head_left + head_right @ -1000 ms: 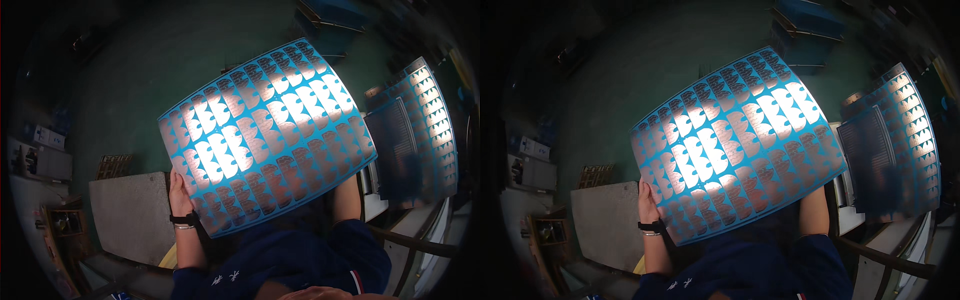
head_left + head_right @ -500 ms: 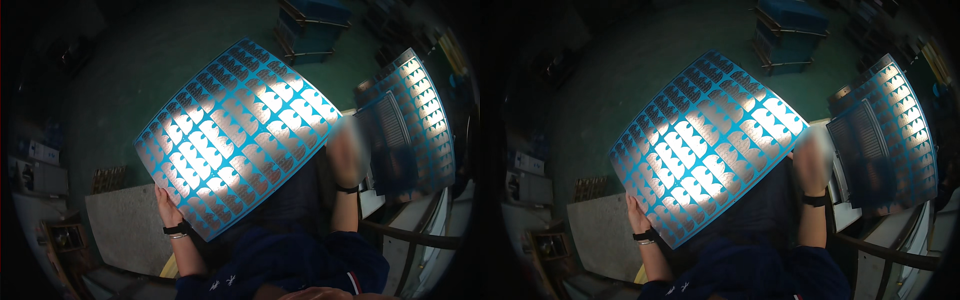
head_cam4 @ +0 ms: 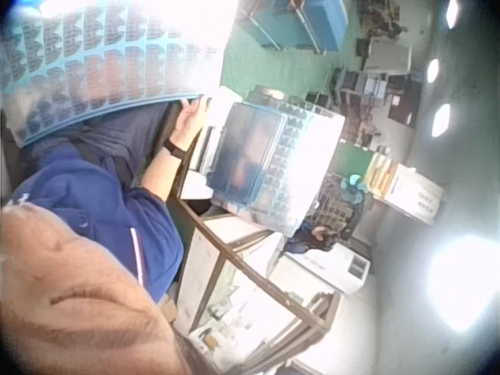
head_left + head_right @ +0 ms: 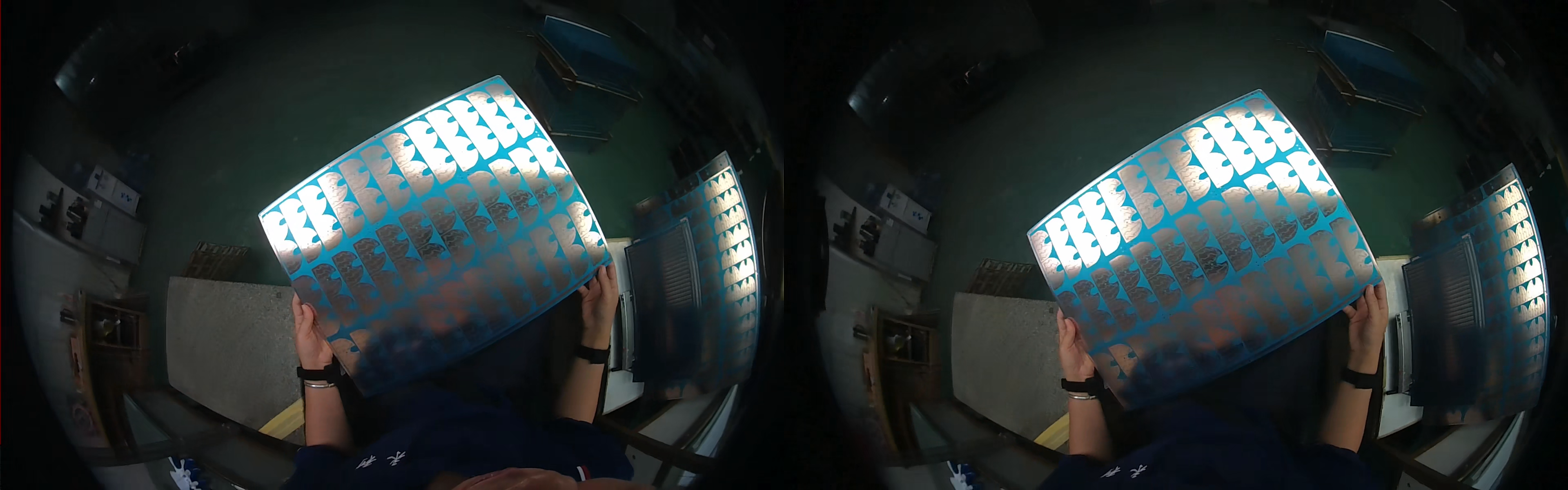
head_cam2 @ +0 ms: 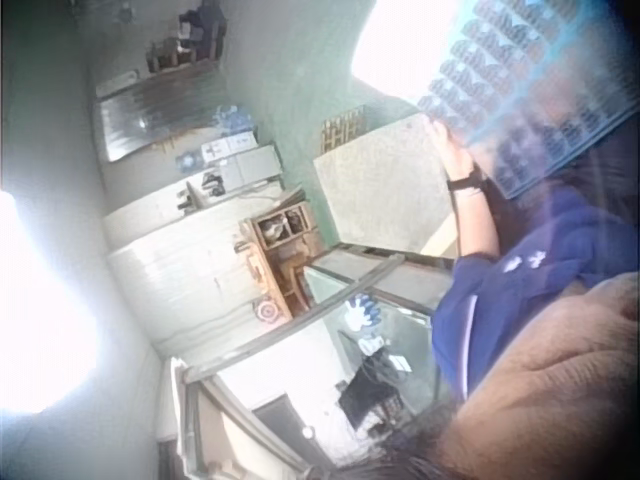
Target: Inspecting patterned metallic sheets and placing them into a vertical storage rack.
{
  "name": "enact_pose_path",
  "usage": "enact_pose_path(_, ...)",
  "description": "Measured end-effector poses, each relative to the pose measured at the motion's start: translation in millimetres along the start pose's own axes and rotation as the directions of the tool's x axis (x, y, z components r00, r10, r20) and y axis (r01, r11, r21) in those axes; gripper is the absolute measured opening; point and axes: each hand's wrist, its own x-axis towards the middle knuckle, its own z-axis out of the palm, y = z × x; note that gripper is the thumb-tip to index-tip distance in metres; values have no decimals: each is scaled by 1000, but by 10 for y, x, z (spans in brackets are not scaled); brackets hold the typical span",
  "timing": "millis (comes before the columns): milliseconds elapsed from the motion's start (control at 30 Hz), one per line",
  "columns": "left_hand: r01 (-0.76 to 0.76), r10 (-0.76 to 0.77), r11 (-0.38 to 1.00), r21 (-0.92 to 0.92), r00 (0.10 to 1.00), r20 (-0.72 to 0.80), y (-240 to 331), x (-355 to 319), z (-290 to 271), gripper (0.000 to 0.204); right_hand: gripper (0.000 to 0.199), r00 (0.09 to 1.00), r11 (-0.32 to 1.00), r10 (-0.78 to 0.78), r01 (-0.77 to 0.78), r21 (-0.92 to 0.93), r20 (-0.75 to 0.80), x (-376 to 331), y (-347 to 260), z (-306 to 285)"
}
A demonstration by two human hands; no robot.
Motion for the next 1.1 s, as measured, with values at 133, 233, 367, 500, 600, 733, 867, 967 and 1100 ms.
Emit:
enact_pose_path(133,-1,1,1000,-9,1000,24,151,-62,451,37,32,998,999,42,-43,-25,-39,38,107,-93)
enact_pose_path(233,-9,7,999,51,999,40,178,-90,407,40,31,998,998,68,-68,-17,-11,90,171,-316)
enact_pose_path(367,-41,34,989,139,998,53,207,-102,574,42,32,993,993,111,-112,-41,-29,159,285,-539)
enact_pose_path(500,18,-23,999,40,991,130,230,-124,646,42,33,985,988,143,-148,-41,-96,138,338,-471)
enact_pose_path(600,14,-25,997,78,990,142,234,-133,669,40,32,983,988,132,-141,-69,-126,118,344,-462)
enact_pose_path(733,15,-27,995,97,992,124,239,-141,707,45,31,983,987,150,-155,-38,-106,177,399,-647)
enact_pose_path(867,2,-19,994,111,987,157,231,-145,650,40,31,976,987,158,-162,-10,-146,169,389,-619)
enact_pose_path(967,4,-20,994,109,989,148,215,-133,642,40,32,978,988,145,-150,-20,-150,149,364,-530)
enact_pose_path(1100,-35,24,996,83,991,133,219,-110,641,40,33,975,989,140,-146,-23,-174,151,356,-465)
